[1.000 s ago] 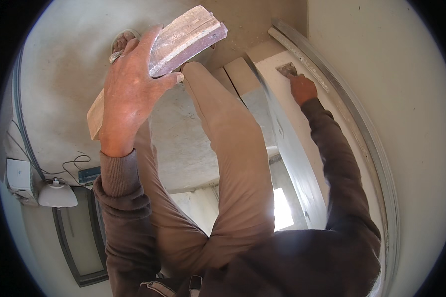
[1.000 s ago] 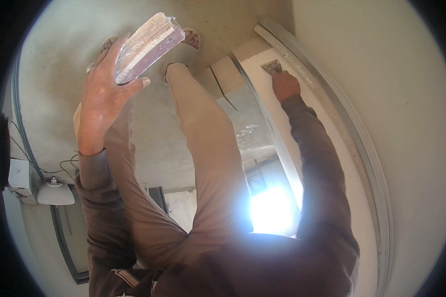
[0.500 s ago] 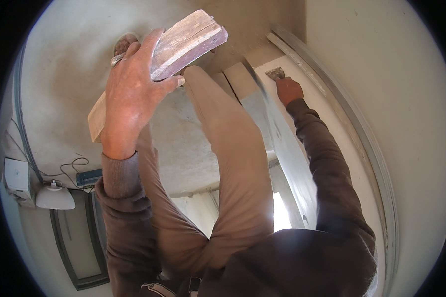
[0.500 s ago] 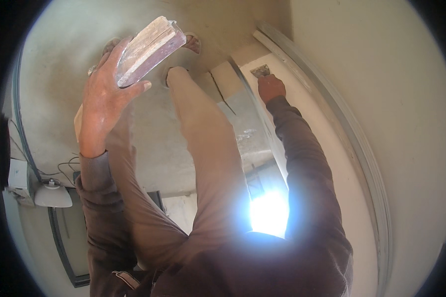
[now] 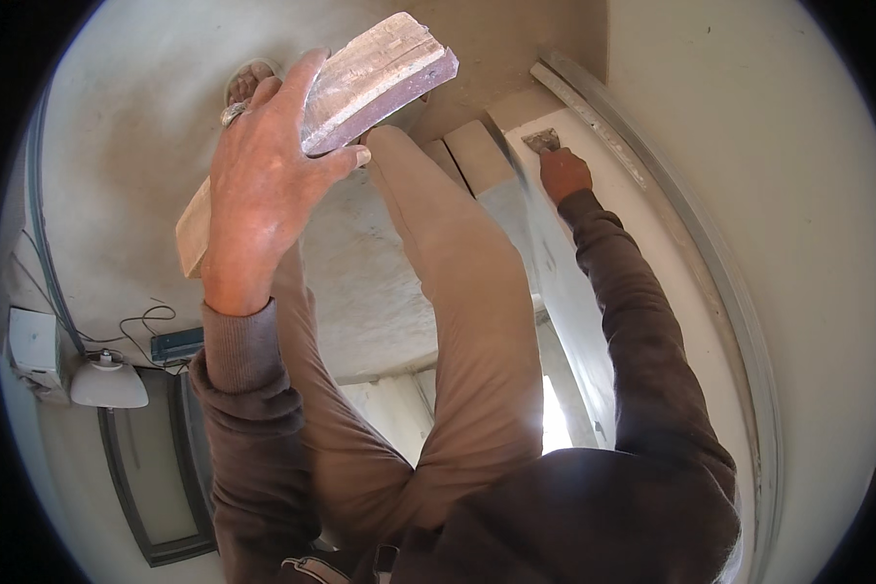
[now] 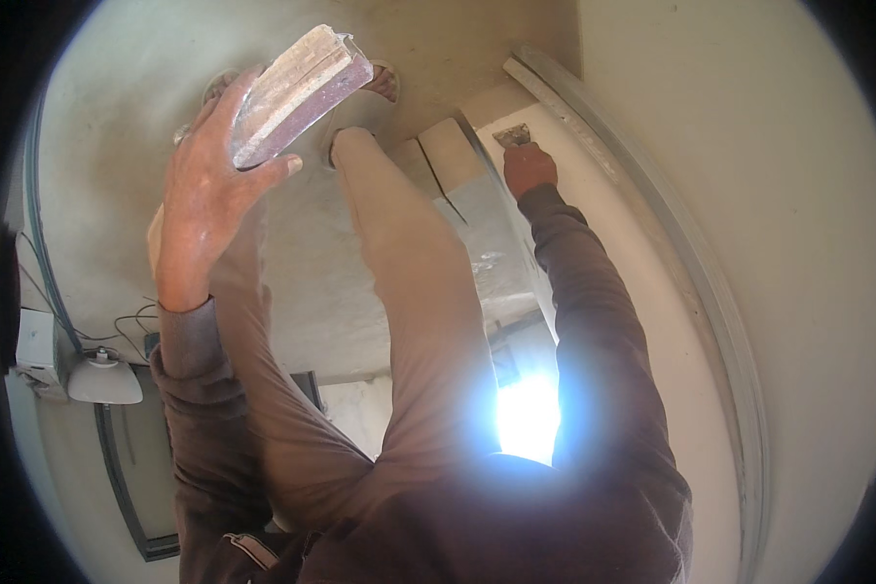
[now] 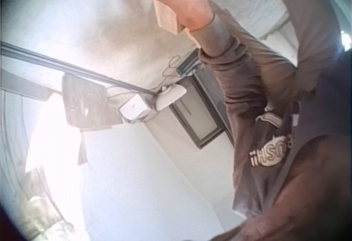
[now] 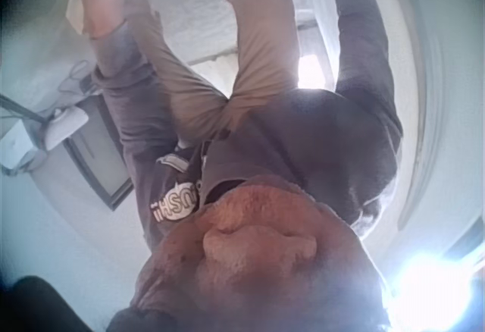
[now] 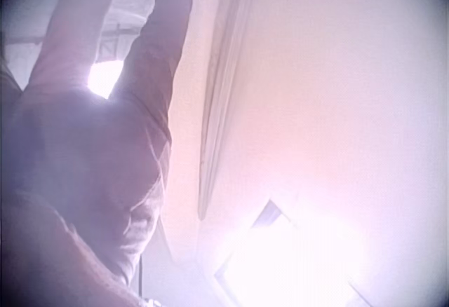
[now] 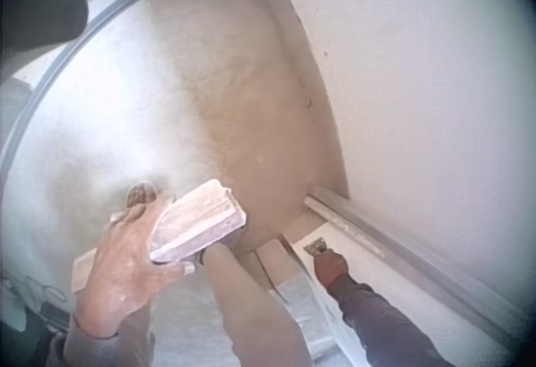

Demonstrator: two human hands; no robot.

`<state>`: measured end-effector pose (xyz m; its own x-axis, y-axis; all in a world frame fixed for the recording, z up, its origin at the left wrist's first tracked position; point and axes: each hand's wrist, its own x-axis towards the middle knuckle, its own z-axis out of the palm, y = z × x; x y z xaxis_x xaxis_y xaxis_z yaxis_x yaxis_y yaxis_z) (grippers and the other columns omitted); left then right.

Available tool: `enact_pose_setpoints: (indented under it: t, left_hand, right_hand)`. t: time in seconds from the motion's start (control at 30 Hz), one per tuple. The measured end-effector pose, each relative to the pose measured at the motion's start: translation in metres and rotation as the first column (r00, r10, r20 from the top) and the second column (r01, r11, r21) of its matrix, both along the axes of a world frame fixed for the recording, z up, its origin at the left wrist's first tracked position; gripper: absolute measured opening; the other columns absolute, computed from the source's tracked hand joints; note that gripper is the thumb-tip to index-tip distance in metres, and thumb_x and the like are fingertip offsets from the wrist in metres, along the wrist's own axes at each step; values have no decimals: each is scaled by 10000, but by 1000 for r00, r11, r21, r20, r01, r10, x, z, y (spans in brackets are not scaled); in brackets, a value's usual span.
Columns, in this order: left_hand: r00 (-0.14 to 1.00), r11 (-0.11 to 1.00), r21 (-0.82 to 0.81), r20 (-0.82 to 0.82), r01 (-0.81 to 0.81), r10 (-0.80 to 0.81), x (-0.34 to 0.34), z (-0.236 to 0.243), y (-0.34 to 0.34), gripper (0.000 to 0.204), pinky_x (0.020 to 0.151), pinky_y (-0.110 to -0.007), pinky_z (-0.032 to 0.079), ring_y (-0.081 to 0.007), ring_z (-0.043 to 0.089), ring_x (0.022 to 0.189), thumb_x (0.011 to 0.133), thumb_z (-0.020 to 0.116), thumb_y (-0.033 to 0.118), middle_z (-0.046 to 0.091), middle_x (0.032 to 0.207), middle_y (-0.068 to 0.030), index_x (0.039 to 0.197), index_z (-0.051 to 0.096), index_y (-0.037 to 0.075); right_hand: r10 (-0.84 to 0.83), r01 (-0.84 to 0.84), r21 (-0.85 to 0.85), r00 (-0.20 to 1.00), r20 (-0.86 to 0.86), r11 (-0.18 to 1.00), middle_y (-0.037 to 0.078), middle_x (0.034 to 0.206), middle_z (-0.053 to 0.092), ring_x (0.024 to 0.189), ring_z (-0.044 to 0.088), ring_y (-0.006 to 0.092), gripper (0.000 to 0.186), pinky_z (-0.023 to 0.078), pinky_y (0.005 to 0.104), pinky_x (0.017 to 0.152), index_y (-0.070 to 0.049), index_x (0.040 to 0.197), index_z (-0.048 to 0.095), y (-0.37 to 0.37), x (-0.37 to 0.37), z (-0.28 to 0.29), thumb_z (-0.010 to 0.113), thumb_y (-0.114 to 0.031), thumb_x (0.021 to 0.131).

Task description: The person smooths a curved wall surface using a sanding block and then uses a putty knife to scrape and smooth the floor. The person walks around the room while carrying the tools.

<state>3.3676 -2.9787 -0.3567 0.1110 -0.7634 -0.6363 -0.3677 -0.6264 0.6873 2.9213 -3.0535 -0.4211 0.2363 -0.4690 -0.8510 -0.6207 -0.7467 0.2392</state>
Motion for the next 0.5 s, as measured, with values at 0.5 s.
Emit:
enact_pose_setpoints:
  t: [0.5]
  left_hand:
    - [999, 999, -22, 29, -31, 31, -5, -5, 5, 779, 894, -416, 493, -368, 635, 1040, 660, 817, 200, 634, 1175, -232, 1362, 522, 35]
  right_hand:
    - [19, -6, 57, 974, -227, 998, 154, 908, 621, 766, 689, 318, 311, 571, 424, 657, -142, 1241, 613, -41, -9, 185, 492, -159, 954]
